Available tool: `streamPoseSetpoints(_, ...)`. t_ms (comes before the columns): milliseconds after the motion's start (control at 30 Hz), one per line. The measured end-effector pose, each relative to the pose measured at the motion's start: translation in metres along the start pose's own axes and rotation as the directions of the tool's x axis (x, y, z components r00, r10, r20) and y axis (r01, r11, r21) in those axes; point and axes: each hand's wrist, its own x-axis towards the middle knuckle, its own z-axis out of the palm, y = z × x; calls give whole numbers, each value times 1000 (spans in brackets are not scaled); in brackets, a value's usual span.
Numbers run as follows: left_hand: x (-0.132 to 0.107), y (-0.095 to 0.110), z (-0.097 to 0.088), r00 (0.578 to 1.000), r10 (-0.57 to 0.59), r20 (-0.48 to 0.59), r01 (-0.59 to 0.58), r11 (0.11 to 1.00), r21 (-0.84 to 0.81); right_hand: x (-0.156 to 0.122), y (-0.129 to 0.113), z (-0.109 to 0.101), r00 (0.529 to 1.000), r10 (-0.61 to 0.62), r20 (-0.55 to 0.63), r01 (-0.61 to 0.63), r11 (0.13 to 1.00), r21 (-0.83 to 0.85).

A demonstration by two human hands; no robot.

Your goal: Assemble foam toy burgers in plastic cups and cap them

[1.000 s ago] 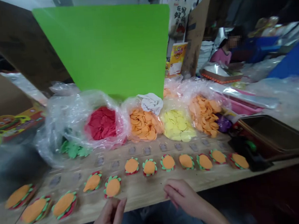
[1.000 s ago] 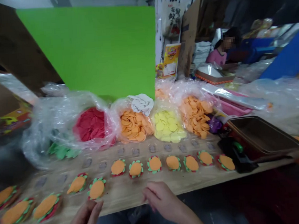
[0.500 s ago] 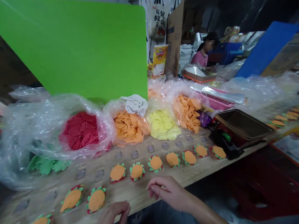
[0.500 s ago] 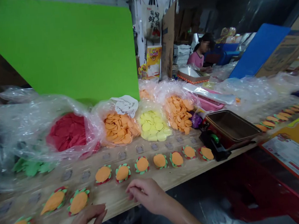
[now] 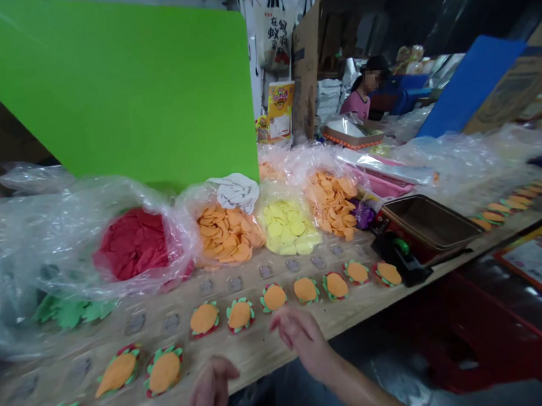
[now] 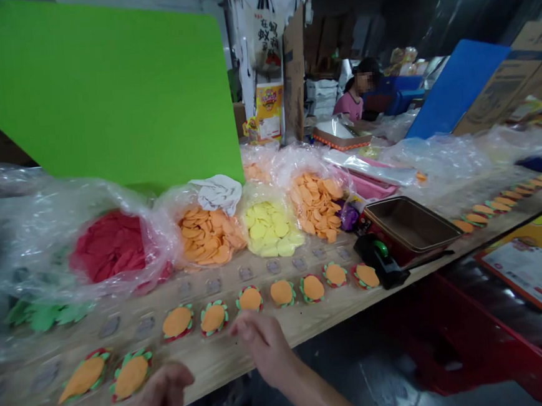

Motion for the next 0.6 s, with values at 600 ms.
streamPoseSetpoints(600,21,32,35,964,-239,120,242,584,-775,32,-11,-10,926,377,-31,-205,568,797)
